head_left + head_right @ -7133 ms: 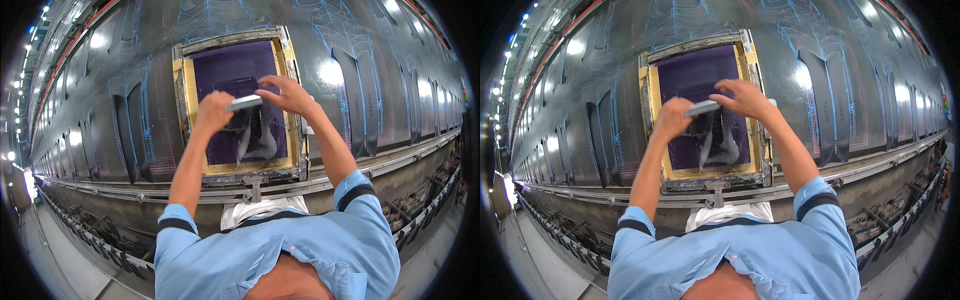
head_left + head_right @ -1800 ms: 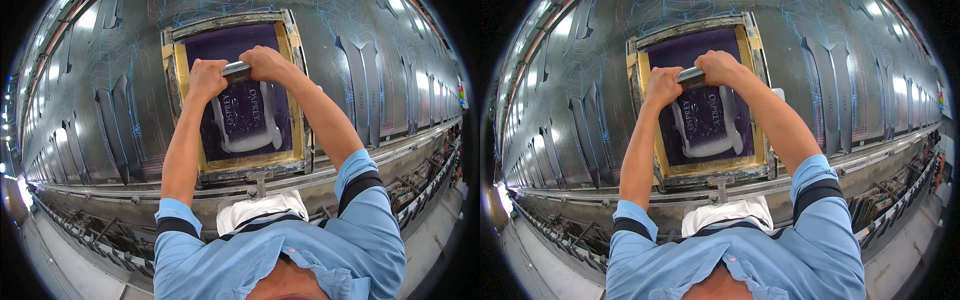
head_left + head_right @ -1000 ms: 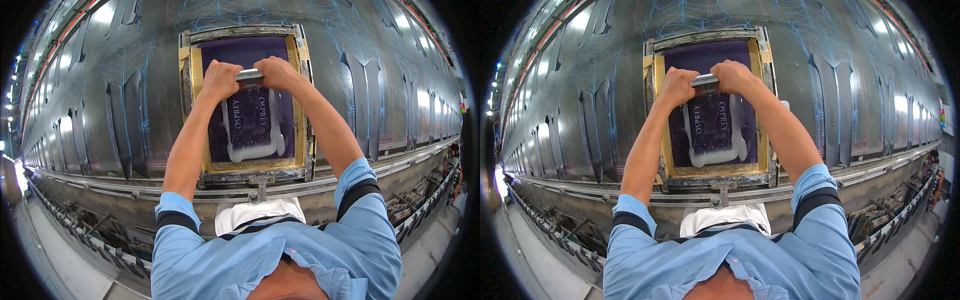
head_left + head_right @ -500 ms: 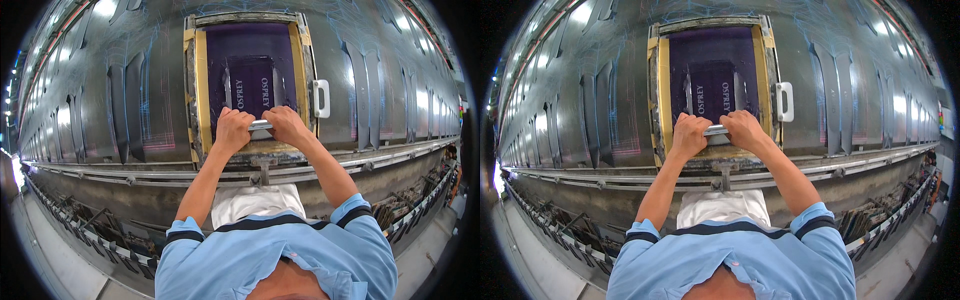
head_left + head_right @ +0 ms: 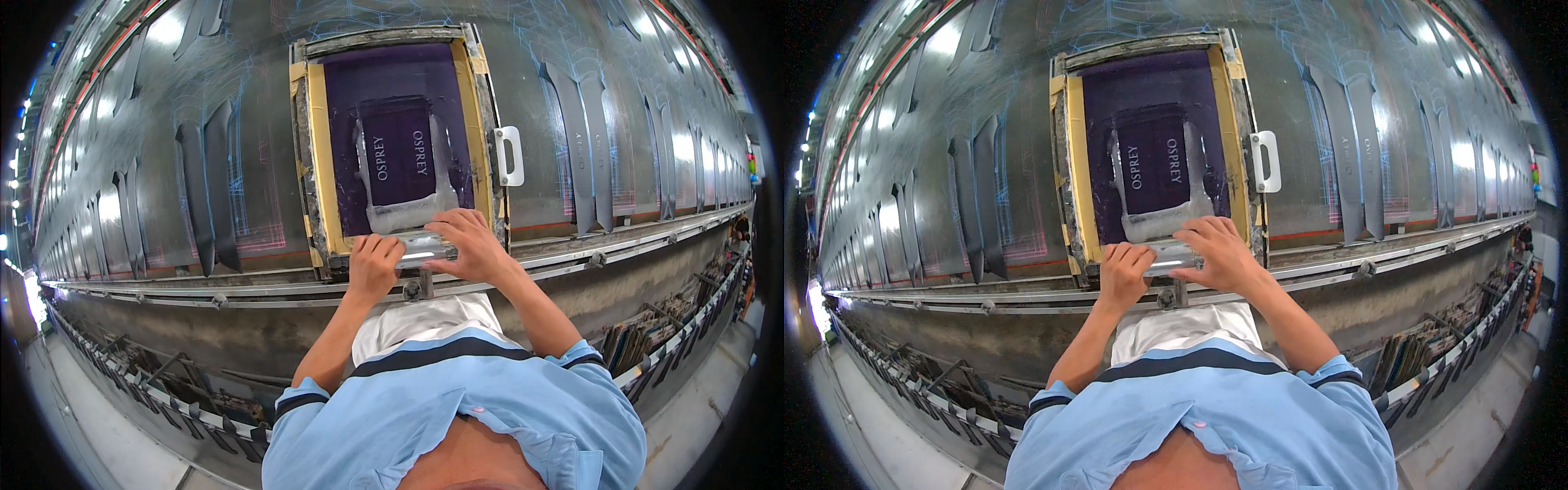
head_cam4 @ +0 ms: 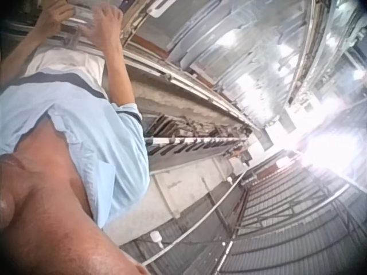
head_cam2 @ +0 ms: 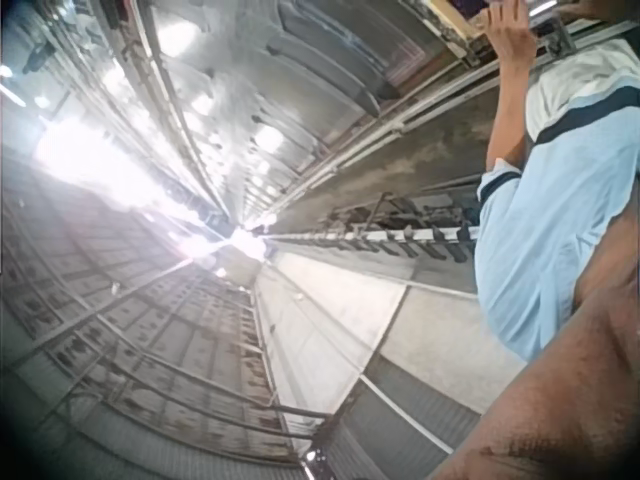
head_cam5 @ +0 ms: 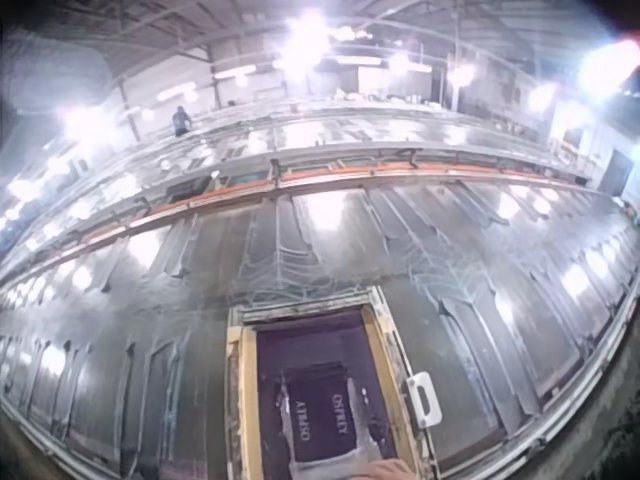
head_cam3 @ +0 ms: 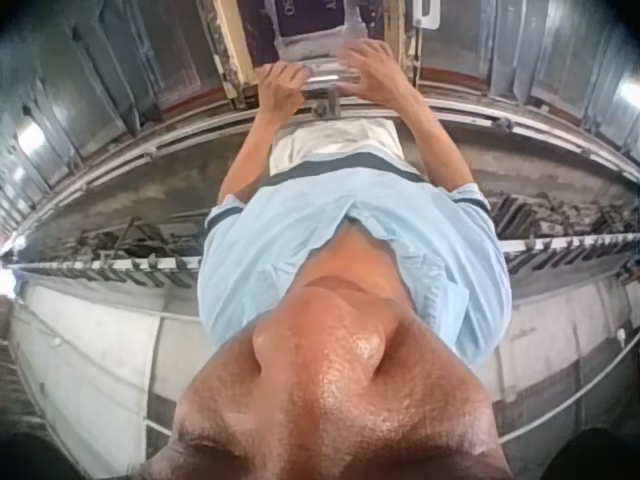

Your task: The person uses a squeegee to repeatedly pull purple ink across a screen-printing frame mounted on a rack of Osprey-branded items. The person maintains consistent pressure and angle while working the ink through the mesh in a continuous back-and-forth motion.

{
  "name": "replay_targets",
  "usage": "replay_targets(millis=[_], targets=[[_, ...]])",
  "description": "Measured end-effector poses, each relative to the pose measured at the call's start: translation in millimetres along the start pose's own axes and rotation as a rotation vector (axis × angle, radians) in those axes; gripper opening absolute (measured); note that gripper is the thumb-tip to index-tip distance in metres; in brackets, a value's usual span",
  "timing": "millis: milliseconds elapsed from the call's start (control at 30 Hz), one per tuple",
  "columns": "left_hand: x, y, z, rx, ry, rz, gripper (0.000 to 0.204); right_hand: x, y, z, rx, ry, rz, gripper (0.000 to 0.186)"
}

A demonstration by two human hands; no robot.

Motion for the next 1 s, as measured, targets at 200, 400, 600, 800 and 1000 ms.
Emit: replay_targets(millis=[200, 400, 600, 800, 1000], targets=[[25.0, 11.2, -40.1, -0.101, 0.025, -0.084, 0.029, -34.2, -15.3, -20.0, -0.064, 0.027, 0.026, 0.061], [85.6, 9.4, -151.6, -0.178, 0.042, -0.13, 0.025, -57.1, -47.6, -102.4, -0.222, -0.08, 0.121, 0.064], [96.7, -17.6, -190.1, -0.021, 0.007, -0.093, 0.019, -64.8, -81.2, -165.9, -0.106, -0.121, 0.134, 0.049], [141.6, -11.7, -251.3, 0.163, -0.083, -0.025, 0.015, -91.4, -77.7, -241.2, 0.164, 0.108, 0.27, 0.022], [144.5, 0.6, -247.0, 0.091, -0.066, -0.028, 0.011, -110.2, -65.7, -248.3, 0.115, 0.043, 0.263, 0.016]])
Point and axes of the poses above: each hand's wrist, its own z-axis away from the middle knuckle, its own y-axis out of the palm, x = y × z, the point moved 1 cm from there along -z, towards the middle knuckle, and after that the axes turned 3 degrees about -z, right-handed, at the moved point
